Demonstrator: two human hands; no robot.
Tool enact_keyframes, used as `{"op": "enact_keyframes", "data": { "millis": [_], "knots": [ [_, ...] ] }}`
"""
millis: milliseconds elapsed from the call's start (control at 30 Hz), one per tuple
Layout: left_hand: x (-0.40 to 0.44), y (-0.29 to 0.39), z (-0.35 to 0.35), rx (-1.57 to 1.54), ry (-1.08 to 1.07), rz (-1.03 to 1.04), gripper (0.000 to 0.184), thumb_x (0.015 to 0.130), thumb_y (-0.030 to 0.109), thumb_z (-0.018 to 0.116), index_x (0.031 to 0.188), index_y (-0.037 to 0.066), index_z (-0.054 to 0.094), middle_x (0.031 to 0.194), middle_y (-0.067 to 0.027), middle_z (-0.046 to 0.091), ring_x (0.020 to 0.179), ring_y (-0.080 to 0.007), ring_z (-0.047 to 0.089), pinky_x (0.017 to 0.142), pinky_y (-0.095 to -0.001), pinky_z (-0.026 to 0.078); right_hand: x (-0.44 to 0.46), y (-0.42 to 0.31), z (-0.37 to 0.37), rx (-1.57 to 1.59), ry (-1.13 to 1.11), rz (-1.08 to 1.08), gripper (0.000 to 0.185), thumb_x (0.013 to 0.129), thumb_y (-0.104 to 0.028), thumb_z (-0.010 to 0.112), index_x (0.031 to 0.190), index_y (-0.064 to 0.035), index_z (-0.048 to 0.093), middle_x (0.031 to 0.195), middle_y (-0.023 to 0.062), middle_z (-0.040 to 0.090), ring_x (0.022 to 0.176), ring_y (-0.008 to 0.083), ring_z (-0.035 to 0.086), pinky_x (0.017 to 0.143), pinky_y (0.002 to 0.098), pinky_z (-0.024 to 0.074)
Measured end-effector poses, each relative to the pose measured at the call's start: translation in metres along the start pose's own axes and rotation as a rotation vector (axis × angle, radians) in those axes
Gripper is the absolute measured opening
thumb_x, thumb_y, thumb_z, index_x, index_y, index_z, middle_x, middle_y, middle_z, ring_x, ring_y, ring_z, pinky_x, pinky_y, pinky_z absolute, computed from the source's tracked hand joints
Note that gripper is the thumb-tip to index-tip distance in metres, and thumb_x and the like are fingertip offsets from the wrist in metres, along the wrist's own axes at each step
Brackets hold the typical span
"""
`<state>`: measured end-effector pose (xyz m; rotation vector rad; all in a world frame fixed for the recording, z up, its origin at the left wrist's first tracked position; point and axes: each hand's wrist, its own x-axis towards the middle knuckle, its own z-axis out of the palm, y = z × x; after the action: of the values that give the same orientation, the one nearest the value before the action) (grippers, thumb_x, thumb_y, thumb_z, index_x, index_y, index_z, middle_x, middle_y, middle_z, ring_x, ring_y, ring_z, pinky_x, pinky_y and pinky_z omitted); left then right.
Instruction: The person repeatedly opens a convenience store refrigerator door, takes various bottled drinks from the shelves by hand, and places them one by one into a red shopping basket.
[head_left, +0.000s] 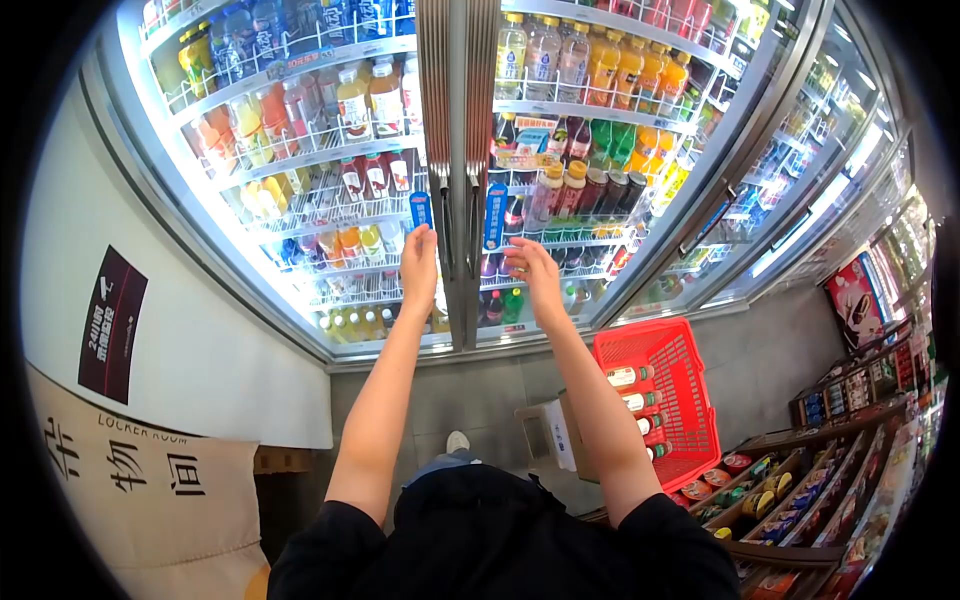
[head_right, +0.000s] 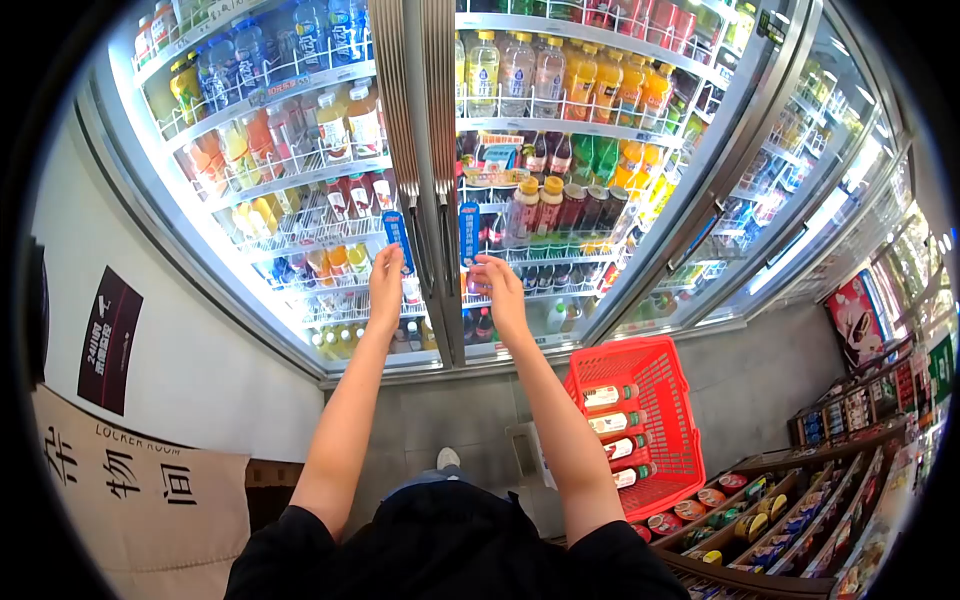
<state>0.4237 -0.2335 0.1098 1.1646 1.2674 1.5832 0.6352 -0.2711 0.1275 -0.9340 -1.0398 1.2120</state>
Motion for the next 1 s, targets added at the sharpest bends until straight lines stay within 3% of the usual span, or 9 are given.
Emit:
{"op": "enact_keyframes", "data": {
  "millis": [100,233,267,367,400,633,833,967,1000],
  "knots": [
    [0.047,-0.012,0.003,0.005,-0.003,0.023,0.049,0.099,0.04,0.054,0.126,-0.001,0.058,0.124,-0.014,0.062,0.113,-0.0206,0.058,0.098,-0.0311,0.042,0.025,0.005,0.015,-0.008,-0.017,-0.008,0.036,0.101,-0.029,0.046,0.122,-0.0034,0.059,0.109,0.0083,0.065,0.097,0.0149,0.061,0.083,0.0292,0.0489],
    [0.098,-0.011,0.022,0.078,-0.155,-0.016,0.06,0.099,0.051,0.045,0.108,-0.004,0.068,0.104,-0.0146,0.07,0.102,-0.0215,0.063,0.092,-0.0317,0.045,0.044,0.007,0.026,-0.034,0.009,-0.016,0.035,0.101,-0.029,0.046,0.122,-0.0032,0.059,0.11,0.0087,0.066,0.096,0.0141,0.061,0.082,0.0284,0.0491],
    [0.102,-0.004,0.034,-0.009,-0.14,-0.005,0.066,0.099,0.056,0.041,0.089,-0.002,0.07,0.081,-0.011,0.069,0.079,-0.0196,0.064,0.074,-0.0306,0.047,0.045,0.009,0.025,-0.035,0.014,-0.017,0.035,0.101,-0.029,0.046,0.122,-0.0032,0.059,0.11,0.0087,0.066,0.096,0.0141,0.061,0.082,0.0284,0.0491],
    [0.12,0.002,0.043,0.039,-0.255,-0.189,0.068,0.098,0.059,0.038,0.068,0.002,0.062,0.062,-0.0062,0.057,0.059,-0.016,0.054,0.059,-0.0293,0.041,0.046,0.012,0.022,-0.058,0.051,-0.031,0.035,0.102,-0.028,0.046,0.122,-0.0036,0.059,0.11,0.008,0.066,0.095,0.013,0.061,0.082,0.0272,0.049],
    [0.123,-0.003,0.053,-0.081,-0.235,-0.159,0.067,0.098,0.058,0.037,0.051,0.011,0.044,0.047,0.0,0.037,0.047,-0.0126,0.039,0.052,-0.0274,0.035,0.045,0.013,0.021,-0.047,0.065,-0.015,0.033,0.102,-0.028,0.046,0.121,-0.0037,0.06,0.107,0.0071,0.066,0.093,0.012,0.06,0.081,0.0266,0.0482],
    [0.143,-0.029,0.053,-0.224,-0.379,-0.223,0.057,0.096,0.052,0.033,0.05,0.019,0.026,0.045,0.0045,0.025,0.038,-0.0106,0.023,0.042,-0.0283,0.022,0.035,0.019,0.019,-0.065,0.102,0.007,0.033,0.102,-0.028,0.047,0.12,-0.0046,0.061,0.106,0.006,0.067,0.091,0.0106,0.059,0.079,0.0253,0.0468],
    [0.128,-0.014,0.055,-0.136,-0.191,-0.182,0.056,0.096,0.051,0.032,0.05,0.019,0.027,0.044,0.0044,0.025,0.037,-0.0109,0.025,0.039,-0.0298,0.019,0.01,0.024,0.042,-0.101,-0.001,0.071,0.032,0.102,-0.026,0.045,0.122,-0.0051,0.06,0.107,0.0063,0.067,0.093,0.0116,0.062,0.081,0.0264,0.0487],
    [0.114,-0.006,0.053,-0.042,-0.163,-0.203,0.062,0.096,0.048,0.035,0.047,0.009,0.036,0.044,0.0006,0.031,0.042,-0.0139,0.029,0.046,-0.0356,0.022,-0.005,0.008,0.043,-0.134,-0.046,0.052,0.032,0.102,-0.024,0.045,0.122,-0.0037,0.059,0.108,0.0077,0.067,0.096,0.0141,0.063,0.082,0.0267,0.0492],
    [0.104,-0.005,0.052,-0.047,-0.155,-0.202,0.061,0.096,0.049,0.034,0.047,0.013,0.033,0.042,0.0016,0.029,0.039,-0.0129,0.028,0.042,-0.0326,0.021,-0.006,0.008,0.041,-0.108,-0.045,0.033,0.031,0.102,-0.024,0.045,0.12,-0.0053,0.061,0.107,0.0051,0.067,0.092,0.0107,0.061,0.075,0.0243,0.0467]
  ]
}}
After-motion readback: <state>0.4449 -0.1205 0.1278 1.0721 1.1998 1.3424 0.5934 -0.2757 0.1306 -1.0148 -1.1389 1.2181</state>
